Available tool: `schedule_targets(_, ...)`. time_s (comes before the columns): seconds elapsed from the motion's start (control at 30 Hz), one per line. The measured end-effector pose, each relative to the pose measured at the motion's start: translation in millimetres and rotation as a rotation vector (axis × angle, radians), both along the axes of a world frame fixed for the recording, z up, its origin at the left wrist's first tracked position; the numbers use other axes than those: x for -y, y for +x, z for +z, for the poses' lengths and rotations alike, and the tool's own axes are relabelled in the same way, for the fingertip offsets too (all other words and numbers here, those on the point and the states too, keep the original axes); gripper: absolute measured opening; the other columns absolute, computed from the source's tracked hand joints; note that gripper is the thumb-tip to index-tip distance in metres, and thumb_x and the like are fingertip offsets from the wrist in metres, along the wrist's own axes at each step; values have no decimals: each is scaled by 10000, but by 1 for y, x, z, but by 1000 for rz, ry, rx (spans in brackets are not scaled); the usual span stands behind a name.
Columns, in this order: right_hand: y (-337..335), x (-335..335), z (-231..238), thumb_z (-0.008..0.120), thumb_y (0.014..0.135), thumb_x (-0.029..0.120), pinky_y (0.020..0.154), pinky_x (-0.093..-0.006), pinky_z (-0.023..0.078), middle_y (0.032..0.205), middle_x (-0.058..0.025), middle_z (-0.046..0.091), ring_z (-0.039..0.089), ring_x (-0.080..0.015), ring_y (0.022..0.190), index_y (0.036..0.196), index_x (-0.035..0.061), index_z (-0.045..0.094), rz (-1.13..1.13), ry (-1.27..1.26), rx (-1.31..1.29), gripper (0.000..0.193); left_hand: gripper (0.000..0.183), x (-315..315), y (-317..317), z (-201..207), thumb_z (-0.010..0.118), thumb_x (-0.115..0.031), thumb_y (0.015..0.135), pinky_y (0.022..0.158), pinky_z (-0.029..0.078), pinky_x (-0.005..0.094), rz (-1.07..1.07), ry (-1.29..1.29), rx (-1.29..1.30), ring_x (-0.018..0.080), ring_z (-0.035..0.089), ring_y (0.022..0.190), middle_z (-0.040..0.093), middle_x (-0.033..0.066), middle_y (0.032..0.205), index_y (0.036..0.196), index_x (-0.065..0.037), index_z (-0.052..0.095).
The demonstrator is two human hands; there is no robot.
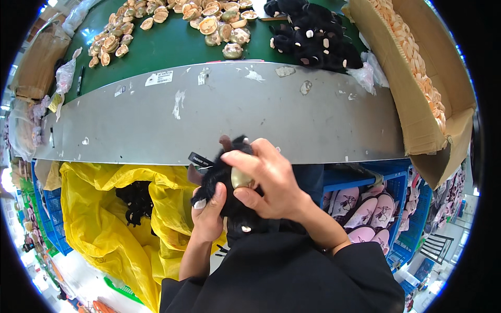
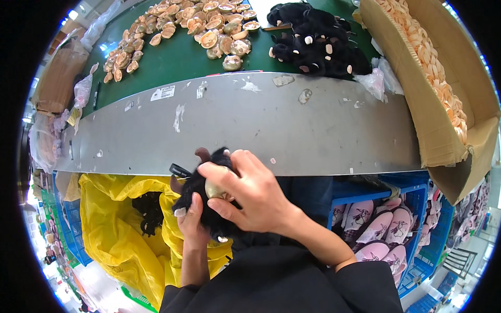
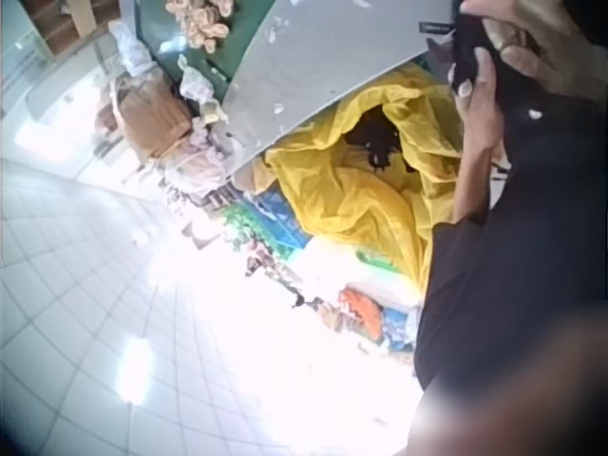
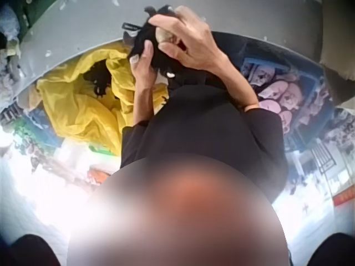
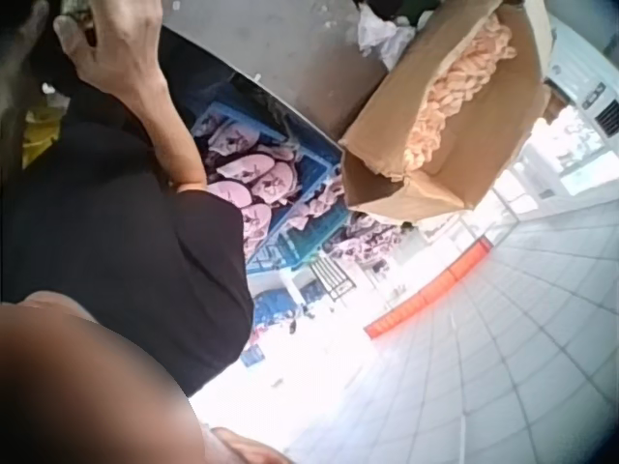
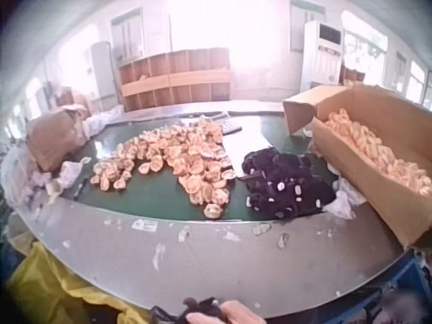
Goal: The person repeatedly picks up black slipper uppers and beige insoles, inserts the insoles into the uppers, and places the assembled slippers into a yellow bag. The process is repeated for multiple units.
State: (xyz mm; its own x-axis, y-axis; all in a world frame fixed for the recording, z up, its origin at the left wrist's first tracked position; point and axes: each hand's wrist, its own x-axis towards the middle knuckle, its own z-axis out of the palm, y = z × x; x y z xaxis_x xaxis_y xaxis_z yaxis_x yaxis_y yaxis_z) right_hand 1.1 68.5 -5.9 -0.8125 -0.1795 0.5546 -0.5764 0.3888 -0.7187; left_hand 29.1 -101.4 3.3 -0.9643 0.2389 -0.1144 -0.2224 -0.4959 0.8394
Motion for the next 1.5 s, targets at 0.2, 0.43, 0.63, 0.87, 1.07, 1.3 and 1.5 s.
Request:
schedule_targets(0.2,5,-6,-1,823,789,204,575,-249,424,777,-56,596,531,-112,650,1048,-1,631,21,-280,169,382,242,-3,3,5,690,-141,987,838,495,246,62,-153,77,90,642,939,727,63,1013,1126,56,708)
schedule_targets(0.43,7,-5,10,766,866,215,613,-193,381,809,16,572,490,-30,682,1060,22,578,92,-613,475,332,420,-18,-2,13,780,-218,915,902,546,311,94,234,271,189,702,975,732,124,1086,1189,81,669)
schedule_targets(0.63,9,-11,12,776,892,237,630,-185,411,821,13,605,516,-26,703,1063,45,576,175,-710,623,326,599,-18,4,7,803,-288,880,952,562,370,41,301,310,253,702,1047,697,163,1167,1299,76,576)
schedule_targets(0.87,7,-20,13,771,871,195,614,-191,415,783,18,596,513,-31,668,1023,37,585,170,-657,625,287,643,-19,4,3,824,-250,849,970,562,390,-9,362,392,263,689,1087,677,167,1211,1338,62,546)
schedule_targets(1.07,-2,-8,11,790,792,124,572,-221,462,728,-25,618,573,-56,628,999,33,621,-11,-373,292,282,577,5,3,-17,809,-120,852,974,551,391,-142,314,278,236,685,1075,679,141,1214,1341,51,555)
schedule_targets(1.3,-7,12,-10,681,798,176,520,-259,325,671,-18,437,412,-100,568,890,28,562,-146,-239,151,212,187,36,-19,-6,721,-71,938,758,495,268,-317,-231,-244,49,569,849,665,-27,907,1087,31,672)
schedule_targets(1.5,-9,34,-4,678,822,200,505,-257,301,625,-21,367,371,-92,543,819,27,491,-72,-117,140,255,222,53,-3,10,664,-132,997,739,460,242,-196,-215,-226,50,485,819,602,-17,888,1130,38,613)
